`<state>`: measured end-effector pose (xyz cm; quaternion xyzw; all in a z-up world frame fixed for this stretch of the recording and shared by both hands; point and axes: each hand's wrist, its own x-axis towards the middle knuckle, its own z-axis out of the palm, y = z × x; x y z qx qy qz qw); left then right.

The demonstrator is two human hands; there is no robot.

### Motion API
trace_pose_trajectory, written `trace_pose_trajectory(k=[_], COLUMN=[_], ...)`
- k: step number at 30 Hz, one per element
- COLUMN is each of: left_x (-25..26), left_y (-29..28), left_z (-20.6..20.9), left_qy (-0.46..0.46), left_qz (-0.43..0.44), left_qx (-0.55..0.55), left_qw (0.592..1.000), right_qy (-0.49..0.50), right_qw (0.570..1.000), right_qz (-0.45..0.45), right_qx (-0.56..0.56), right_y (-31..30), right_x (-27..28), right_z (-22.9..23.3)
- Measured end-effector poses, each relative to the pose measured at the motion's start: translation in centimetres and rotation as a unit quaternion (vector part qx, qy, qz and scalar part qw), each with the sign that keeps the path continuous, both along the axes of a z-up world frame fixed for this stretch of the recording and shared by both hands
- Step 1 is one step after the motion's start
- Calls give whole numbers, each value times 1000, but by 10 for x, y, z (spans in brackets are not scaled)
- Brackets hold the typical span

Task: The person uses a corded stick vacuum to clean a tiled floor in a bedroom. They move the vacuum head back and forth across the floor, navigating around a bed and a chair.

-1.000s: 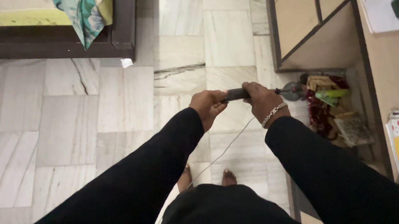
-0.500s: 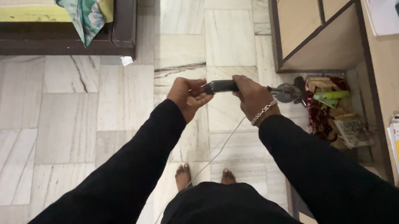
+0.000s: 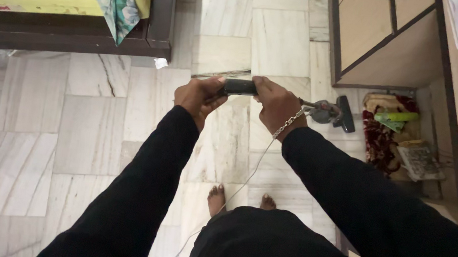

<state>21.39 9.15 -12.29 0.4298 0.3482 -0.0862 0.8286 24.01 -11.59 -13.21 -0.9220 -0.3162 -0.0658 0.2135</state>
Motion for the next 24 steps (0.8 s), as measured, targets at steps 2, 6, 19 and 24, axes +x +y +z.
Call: trace_pose_trajectory(k=[2, 6, 19, 24], left_x=[-5, -12, -13, 18], left_y=[3, -2, -73, -102], left_z=[1, -13, -95, -64], left_qy=[-3, 16, -165, 1], left_qz=[-6, 23, -236, -130], left_qx=[15, 5, 231, -11], left_qw=[1000, 1000, 929, 991], right_qy=[6, 13, 27, 106], right_qw=[1000, 1000, 994, 980], right_qz=[7, 22, -30, -144], right_qx=[8, 13, -101, -86], right_y=[3, 0, -59, -68], right_x=[-4, -9, -9, -2], right_z=[4, 4, -26, -23])
